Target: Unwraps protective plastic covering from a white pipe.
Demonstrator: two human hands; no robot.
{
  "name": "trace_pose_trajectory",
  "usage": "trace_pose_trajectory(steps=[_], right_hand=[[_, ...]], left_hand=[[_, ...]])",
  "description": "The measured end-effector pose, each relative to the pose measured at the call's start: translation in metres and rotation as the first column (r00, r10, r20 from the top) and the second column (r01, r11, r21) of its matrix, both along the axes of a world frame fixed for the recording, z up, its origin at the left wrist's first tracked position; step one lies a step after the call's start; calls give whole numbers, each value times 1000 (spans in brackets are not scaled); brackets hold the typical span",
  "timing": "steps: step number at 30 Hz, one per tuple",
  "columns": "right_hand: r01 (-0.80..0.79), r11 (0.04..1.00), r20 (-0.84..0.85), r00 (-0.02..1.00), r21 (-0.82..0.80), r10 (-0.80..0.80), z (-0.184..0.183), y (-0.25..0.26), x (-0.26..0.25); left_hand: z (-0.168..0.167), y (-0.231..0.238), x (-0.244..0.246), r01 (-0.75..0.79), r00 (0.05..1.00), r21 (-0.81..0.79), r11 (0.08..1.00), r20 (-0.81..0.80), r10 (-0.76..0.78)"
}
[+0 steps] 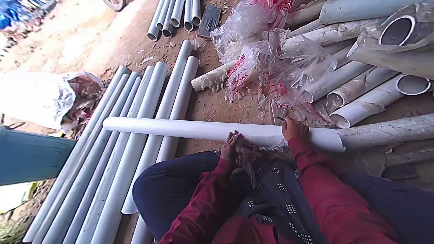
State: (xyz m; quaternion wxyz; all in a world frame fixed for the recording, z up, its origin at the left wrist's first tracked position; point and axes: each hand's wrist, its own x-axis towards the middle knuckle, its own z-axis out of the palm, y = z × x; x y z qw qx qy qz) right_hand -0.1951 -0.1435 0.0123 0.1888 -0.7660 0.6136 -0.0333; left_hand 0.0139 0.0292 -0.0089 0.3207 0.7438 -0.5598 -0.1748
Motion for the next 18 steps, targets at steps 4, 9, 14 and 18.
trace_pose_trajectory(steps=[4, 9, 14, 18], right_hand=[[22, 999, 7, 1000, -49, -22, -4, 6, 0], [94, 990, 58, 994, -104, -89, -15, -7, 3], [93, 990, 177, 982, -110, -72, -20, -18, -2], [102, 992, 196, 977, -74, -85, -20, -22, -6]], left_hand=[[29, 13, -34, -89, 996, 232, 969, -5, 93], [46, 22, -92, 63, 986, 240, 969, -168, -22], [86, 24, -68, 278, 941, 107, 954, -230, -249], [161, 29, -33, 376, 911, -338, 863, 306, -278]])
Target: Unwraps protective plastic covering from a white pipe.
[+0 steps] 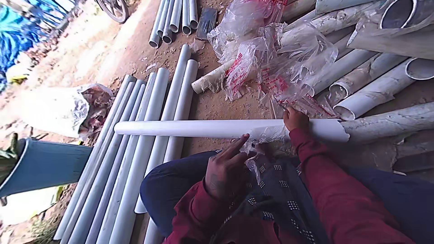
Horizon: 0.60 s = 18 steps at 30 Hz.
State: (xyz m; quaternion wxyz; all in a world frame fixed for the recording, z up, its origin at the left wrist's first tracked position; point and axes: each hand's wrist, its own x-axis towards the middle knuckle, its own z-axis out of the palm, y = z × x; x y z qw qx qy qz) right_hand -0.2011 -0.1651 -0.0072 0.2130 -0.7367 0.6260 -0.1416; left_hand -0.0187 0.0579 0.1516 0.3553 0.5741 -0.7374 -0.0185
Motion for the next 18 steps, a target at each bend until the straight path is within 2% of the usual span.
trace_pose_trajectory(steps=[2, 3, 4, 5, 6, 7, 9, 10, 11, 12, 15, 16, 18], right_hand=[[-3, 1000, -15, 1000, 1, 3, 0, -1, 1], [-3, 1000, -14, 1000, -1, 3, 2, -2, 2], [-2, 1000, -7, 1000, -1, 2, 3, -2, 2], [-2, 1000, -1, 1000, 4, 2, 3, 0, 1], [-6, 1000, 5, 1000, 22, 6, 5, 3, 0], [-12, 999, 9, 1000, 31, 12, 8, 4, 0], [-16, 999, -3, 1000, 33, 16, 11, 7, 0], [-18, 999, -9, 1000, 31, 18, 11, 8, 0], [-19, 1000, -11, 1000, 19, 19, 10, 8, 0], [-19, 1000, -14, 1000, 0, 19, 9, 8, 1], [-16, 1000, -40, 999, -13, 16, 6, 9, 2], [-18, 1000, -43, 999, -11, 18, 6, 9, 2], [-20, 1000, -47, 999, -8, 19, 7, 7, 3]], left_hand=[[13, -11, 36, -152, 988, -136, 979, -57, 145], [10, -17, 54, -233, 969, -121, 965, -111, 220], [-1, -23, 69, -302, 936, -34, 953, -203, 289], [-16, -28, 79, -349, 863, 117, 930, -346, 367], [-32, -32, 82, -366, 727, 313, 876, -492, 480], [-51, -37, 81, -341, 547, 496, 799, -586, 597], [-94, -44, 72, -269, 163, 727, 631, -612, 774], [-117, -45, 66, -253, 39, 780, 572, -583, 812], [-135, -44, 60, -250, 5, 807, 535, -552, 834], [-147, -41, 55, -275, 69, 808, 520, -523, 849], [-164, -32, 50, -382, 522, 715, 586, -356, 775], [-164, -31, 51, -401, 615, 680, 614, -298, 730], [-169, -30, 53, -433, 705, 604, 669, -236, 669]])
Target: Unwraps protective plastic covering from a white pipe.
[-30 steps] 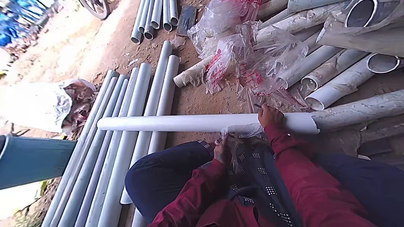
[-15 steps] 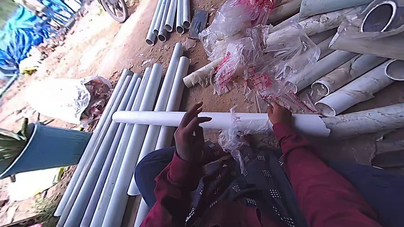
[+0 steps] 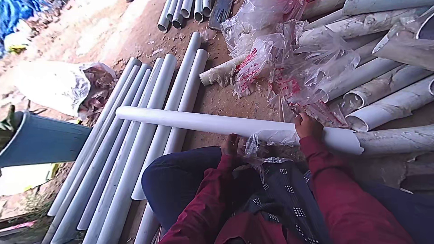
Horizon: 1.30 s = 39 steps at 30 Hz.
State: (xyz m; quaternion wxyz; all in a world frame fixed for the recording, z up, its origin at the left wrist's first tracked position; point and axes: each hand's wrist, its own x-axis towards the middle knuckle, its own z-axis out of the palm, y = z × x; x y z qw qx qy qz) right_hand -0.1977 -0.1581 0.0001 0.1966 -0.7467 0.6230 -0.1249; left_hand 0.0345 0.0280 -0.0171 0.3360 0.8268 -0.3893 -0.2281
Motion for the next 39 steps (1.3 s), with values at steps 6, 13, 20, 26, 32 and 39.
trace_pose_trajectory(steps=[6, 13, 20, 26, 32, 39], right_hand=[[9, 998, -8, 1000, -67, -10, -12, -2, -1], [15, 998, -9, 1000, -55, -16, -10, -4, 1], [17, 994, 10, 1000, -105, -16, -12, -2, 1], [17, 992, 5, 1000, -122, -16, -12, -1, 1], [19, 993, -7, 1000, -118, -19, -16, -2, -1], [14, 991, -5, 1000, -134, -15, -15, 0, 0]], left_hand=[[-2, 2, -3, 62, 993, -24, 998, 105, -59], [-10, 1, 0, 93, 967, -94, 991, 244, -68], [-6, -3, -4, 61, 977, -24, 998, 204, -55], [-7, -1, -22, 114, 983, -12, 993, 147, -111], [-7, 4, -22, 183, 983, -6, 983, 16, -183], [14, -11, -7, 71, 997, 391, 917, -24, -67]])
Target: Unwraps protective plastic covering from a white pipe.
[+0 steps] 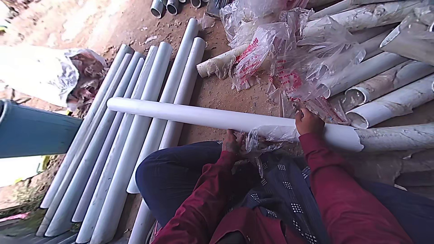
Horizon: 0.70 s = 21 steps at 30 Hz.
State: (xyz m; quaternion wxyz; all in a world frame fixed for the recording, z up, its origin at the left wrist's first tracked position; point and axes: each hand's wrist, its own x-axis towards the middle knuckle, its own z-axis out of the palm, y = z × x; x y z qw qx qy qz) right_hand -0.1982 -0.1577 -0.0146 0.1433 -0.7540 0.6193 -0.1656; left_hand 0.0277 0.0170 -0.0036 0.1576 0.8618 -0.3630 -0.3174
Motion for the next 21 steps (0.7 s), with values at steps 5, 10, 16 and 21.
trace_pose_trajectory(steps=[5, 10, 16, 21], right_hand=[[10, 1000, -7, 1000, 15, -10, -1, 0, 0], [16, 1000, -9, 1000, 10, -16, 0, 1, 0], [26, 999, -8, 1000, 35, -25, 4, -1, 2], [21, 1000, 16, 1000, -6, -21, -2, 0, 0]], left_hand=[[17, -15, -9, 235, 968, 282, 930, 17, -250], [14, -10, -20, 310, 949, 102, 945, 22, -313], [14, -7, -48, 441, 894, -40, 897, -66, -442], [0, -1, -80, 547, 812, -350, 761, 1, -583]])
